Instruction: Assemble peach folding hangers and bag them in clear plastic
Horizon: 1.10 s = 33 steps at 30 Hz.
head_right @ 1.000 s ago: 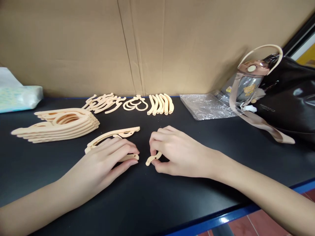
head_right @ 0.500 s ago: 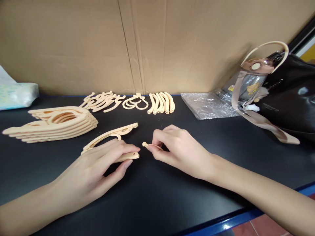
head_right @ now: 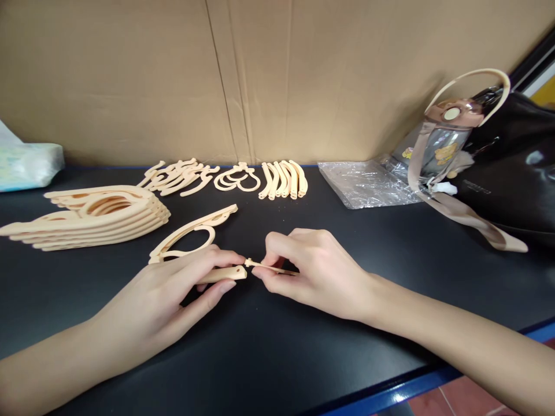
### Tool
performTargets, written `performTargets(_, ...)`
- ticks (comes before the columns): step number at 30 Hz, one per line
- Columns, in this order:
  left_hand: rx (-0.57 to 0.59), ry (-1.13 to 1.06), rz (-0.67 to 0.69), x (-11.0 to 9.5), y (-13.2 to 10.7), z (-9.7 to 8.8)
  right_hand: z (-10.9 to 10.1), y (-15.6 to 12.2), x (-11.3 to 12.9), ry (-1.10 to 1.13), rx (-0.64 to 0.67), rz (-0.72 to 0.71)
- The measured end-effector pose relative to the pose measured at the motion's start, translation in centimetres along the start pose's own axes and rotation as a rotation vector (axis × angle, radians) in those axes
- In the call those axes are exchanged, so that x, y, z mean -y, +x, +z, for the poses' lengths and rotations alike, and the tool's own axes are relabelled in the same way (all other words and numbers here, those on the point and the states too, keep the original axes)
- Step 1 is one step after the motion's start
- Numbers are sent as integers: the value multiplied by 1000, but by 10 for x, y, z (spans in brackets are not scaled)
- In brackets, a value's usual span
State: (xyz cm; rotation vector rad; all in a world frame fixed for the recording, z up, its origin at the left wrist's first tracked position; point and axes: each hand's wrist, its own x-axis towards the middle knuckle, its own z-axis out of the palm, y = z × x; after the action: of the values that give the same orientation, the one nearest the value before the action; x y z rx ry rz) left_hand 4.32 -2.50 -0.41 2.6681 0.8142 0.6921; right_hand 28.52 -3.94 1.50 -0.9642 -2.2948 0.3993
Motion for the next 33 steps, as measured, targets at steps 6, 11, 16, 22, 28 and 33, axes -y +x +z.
performTargets(6, -7, -33, 11, 2, -1, 2, 3, -2, -2, 31, 17, -75)
performTargets(11, 27, -2, 62, 4, -2, 1, 3, -4, -4, 51, 42, -147)
performTargets(16, 86, -47, 57, 7, -4, 1, 4, -6, -2, -61, 34, -251)
performTargets(22, 120, -80, 32, 6, -5, 0, 8, -9, 1, -281, 15, -417)
performTargets(28, 107, -98, 29, 6, -4, -1, 0, -12, 12, -439, 97, -481)
performTargets(33, 67, -106, 34, 6, -3, -1, -2, -10, 11, -448, 111, -423)
